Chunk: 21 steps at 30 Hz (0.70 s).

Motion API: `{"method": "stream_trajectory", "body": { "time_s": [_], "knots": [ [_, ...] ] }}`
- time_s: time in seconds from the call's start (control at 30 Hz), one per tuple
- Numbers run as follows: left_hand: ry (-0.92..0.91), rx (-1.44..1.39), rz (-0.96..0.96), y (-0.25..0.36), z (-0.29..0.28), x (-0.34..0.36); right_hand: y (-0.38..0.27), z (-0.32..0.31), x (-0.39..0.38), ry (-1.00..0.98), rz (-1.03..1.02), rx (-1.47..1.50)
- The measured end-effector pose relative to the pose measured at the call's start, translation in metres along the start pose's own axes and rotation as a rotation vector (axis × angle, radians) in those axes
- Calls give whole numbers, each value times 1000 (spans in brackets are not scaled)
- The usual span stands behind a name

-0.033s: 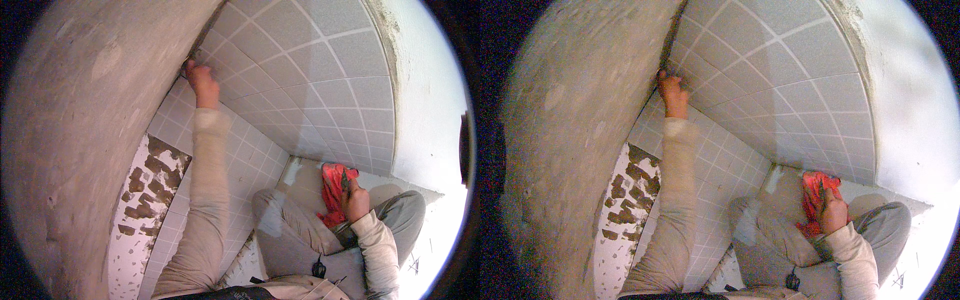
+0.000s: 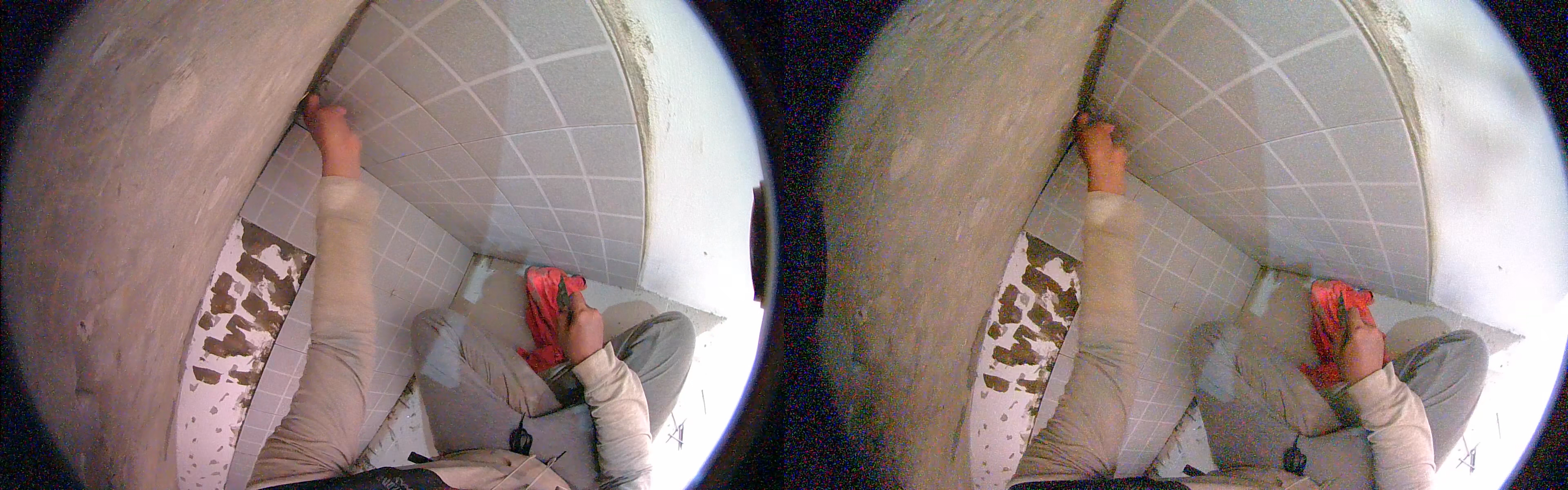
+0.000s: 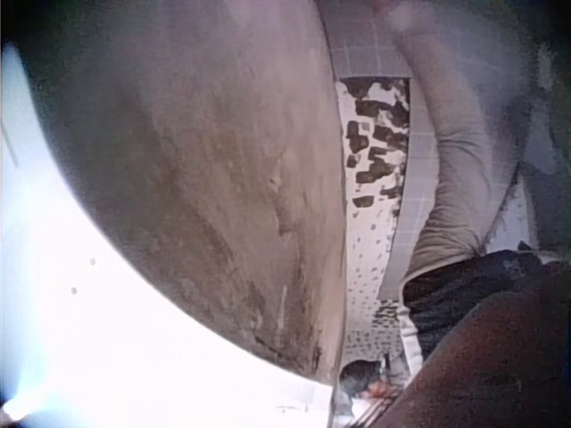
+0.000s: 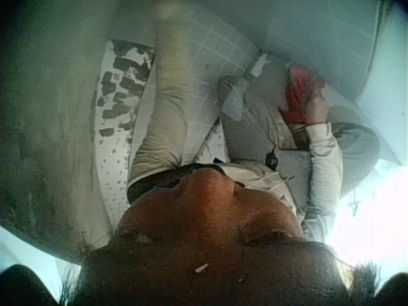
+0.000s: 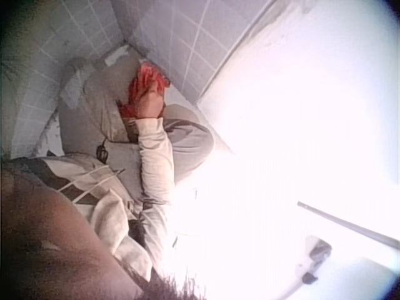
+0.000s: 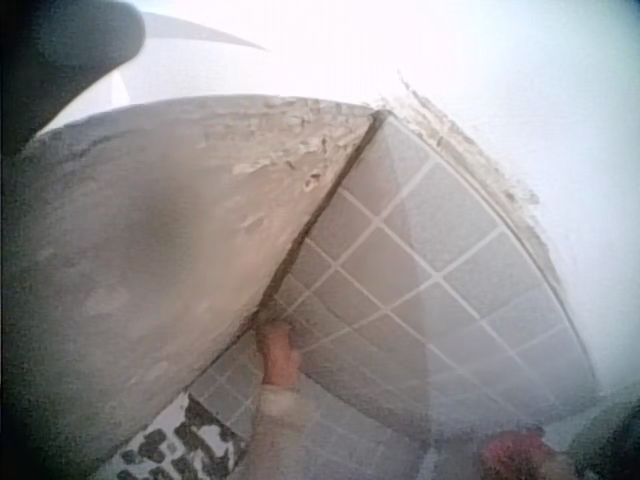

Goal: The person applies mortar to tiles and places them on a wall, pressing them into position and scraping away excess mortar.

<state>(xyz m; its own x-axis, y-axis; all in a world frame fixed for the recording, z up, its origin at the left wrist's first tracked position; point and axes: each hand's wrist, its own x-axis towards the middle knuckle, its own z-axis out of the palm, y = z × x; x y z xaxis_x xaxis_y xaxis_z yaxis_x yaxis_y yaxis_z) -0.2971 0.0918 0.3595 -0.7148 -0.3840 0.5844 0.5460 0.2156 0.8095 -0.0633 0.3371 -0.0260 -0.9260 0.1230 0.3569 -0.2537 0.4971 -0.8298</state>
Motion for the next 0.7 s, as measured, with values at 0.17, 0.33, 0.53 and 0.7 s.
{"method": "stream_trajectory", "body": {
  "time_s": [0.17,0.33,0.53,0.7],
  "knots": [
    [-68,-83,131,6,-25,12,-19,-2,-1,-60,-3,59],
    [13,-232,35,-4,-31,-25,-4,-11,2,5,9,5],
    [13,-26,-1,-38,-95,61,-16,-7,1,-21,-2,52],
    [-3,-53,-99,-72,-80,93,-5,-14,3,-4,43,-15]
  ]
}}
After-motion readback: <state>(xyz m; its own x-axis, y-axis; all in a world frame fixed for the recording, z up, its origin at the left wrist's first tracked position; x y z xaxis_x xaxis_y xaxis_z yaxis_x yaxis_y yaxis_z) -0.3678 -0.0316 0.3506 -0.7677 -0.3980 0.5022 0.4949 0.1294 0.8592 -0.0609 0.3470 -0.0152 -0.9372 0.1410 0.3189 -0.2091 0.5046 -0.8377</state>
